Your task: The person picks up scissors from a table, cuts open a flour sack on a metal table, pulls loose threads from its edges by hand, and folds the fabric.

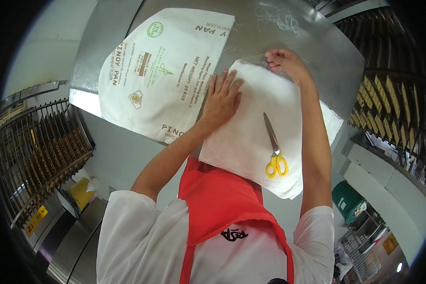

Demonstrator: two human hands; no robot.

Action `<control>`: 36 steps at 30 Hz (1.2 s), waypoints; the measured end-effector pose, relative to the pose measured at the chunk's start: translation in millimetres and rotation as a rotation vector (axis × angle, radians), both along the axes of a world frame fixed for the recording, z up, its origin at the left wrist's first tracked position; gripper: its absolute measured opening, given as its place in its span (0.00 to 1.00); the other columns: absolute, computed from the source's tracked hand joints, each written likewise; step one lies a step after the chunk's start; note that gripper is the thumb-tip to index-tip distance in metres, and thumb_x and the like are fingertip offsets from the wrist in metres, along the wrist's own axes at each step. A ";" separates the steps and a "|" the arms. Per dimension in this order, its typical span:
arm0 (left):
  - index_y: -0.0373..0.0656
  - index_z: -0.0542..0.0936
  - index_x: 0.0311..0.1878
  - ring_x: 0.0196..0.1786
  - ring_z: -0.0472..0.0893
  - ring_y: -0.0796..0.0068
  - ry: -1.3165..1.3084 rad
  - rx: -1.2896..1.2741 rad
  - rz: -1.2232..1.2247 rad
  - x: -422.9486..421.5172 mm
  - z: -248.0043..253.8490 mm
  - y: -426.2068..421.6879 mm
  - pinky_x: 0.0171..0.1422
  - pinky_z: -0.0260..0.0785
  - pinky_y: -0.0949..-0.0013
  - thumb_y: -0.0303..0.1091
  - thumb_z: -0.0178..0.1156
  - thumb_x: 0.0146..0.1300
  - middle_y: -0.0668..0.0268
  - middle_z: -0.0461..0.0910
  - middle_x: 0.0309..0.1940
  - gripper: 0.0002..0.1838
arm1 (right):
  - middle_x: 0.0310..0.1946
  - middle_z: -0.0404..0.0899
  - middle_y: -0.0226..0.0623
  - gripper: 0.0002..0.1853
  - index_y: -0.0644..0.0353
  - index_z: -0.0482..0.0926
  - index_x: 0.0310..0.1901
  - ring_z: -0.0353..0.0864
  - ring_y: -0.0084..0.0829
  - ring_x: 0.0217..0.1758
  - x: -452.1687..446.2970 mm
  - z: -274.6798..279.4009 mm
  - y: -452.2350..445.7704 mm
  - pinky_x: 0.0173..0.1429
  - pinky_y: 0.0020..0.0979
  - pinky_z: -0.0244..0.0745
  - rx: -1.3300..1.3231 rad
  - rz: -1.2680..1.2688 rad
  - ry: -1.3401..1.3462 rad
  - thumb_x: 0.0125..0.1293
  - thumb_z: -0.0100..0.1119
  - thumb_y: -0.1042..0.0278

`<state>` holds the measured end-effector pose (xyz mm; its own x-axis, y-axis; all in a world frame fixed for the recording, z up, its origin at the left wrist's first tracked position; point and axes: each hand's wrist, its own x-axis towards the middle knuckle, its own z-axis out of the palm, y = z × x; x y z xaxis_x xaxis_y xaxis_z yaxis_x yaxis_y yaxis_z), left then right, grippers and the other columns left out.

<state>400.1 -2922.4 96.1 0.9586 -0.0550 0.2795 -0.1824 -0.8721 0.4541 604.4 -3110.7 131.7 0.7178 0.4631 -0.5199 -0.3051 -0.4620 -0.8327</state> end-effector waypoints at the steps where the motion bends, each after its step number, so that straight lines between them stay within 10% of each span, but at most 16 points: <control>1: 0.44 0.72 0.63 0.75 0.62 0.50 -0.002 0.001 0.000 0.4 0.3 0.3 0.79 0.48 0.44 0.35 0.57 0.68 0.55 0.66 0.70 0.20 | 0.42 0.82 0.31 0.15 0.62 0.81 0.50 0.79 0.22 0.41 0.0 1.8 1.6 0.49 0.26 0.78 0.017 -0.052 -0.014 0.70 0.62 0.61; 13: 0.44 0.73 0.61 0.74 0.63 0.49 -0.038 -0.027 -0.005 -0.3 4.4 0.0 0.77 0.50 0.43 0.34 0.58 0.67 0.55 0.67 0.69 0.20 | 0.46 0.83 0.36 0.15 0.64 0.80 0.51 0.82 0.27 0.46 9.8 47.8 34.1 0.54 0.30 0.79 0.371 -0.244 -0.057 0.74 0.58 0.60; 29: 0.42 0.76 0.61 0.67 0.69 0.50 -0.158 -0.280 0.153 60.1 23.7 10.9 0.69 0.61 0.49 0.43 0.67 0.63 0.56 0.71 0.65 0.26 | 0.48 0.84 0.44 0.16 0.67 0.76 0.53 0.86 0.34 0.47 -8.7 86.1 -2.2 0.53 0.31 0.82 0.198 -0.261 -0.160 0.76 0.54 0.60; 36: 0.44 0.87 0.46 0.40 0.82 0.61 0.590 -0.333 -0.213 123.5 45.8 28.5 0.49 0.74 0.63 0.52 0.71 0.58 0.59 0.86 0.39 0.22 | 0.48 0.84 0.43 0.16 0.66 0.75 0.54 0.86 0.34 0.46 -11.5 84.4 -2.2 0.51 0.30 0.82 0.257 -0.389 -0.169 0.75 0.55 0.61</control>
